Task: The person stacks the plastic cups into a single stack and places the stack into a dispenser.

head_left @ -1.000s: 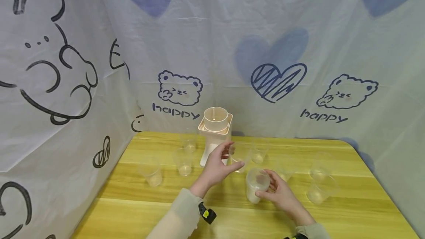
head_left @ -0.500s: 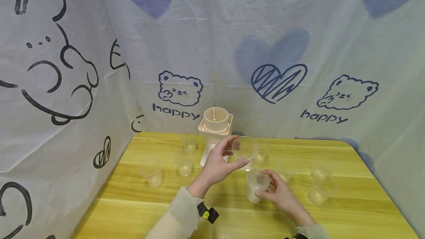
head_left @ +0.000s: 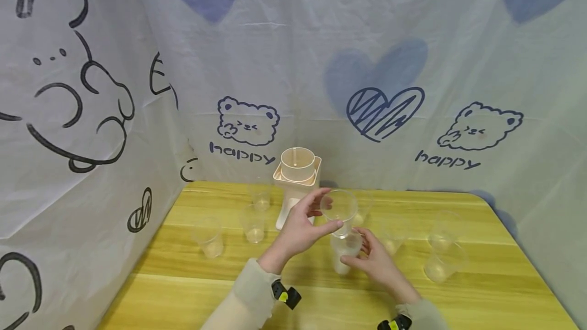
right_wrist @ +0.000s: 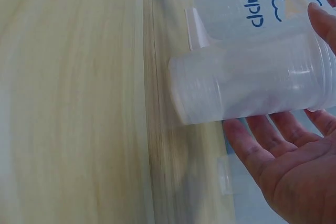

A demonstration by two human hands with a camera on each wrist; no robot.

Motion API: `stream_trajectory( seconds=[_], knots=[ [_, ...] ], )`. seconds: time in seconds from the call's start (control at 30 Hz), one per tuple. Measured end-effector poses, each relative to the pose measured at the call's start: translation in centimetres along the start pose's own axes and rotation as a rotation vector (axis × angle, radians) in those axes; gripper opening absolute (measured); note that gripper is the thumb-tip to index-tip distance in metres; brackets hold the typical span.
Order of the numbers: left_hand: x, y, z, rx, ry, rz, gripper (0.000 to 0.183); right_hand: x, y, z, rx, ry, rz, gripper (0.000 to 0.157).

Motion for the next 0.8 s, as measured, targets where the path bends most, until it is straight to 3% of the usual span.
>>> stream_trajectory(
  seconds=[0.8],
  knots=[
    [-1.8,0.1,0.6,-0.039,-0.046,-0.028,0.063,1.2,-0.9,-0.7,0.006,0.017,0.013,0.078]
  ],
)
Point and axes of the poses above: each hand's wrist, its own y-axis away from the middle knuckle, its own z-axis out of the palm, x = y × z, the point moved 1 cm from there along -y, towards the middle knuckle, and after that the axes turned 5 degrees about -y, right-handed, at the moved point
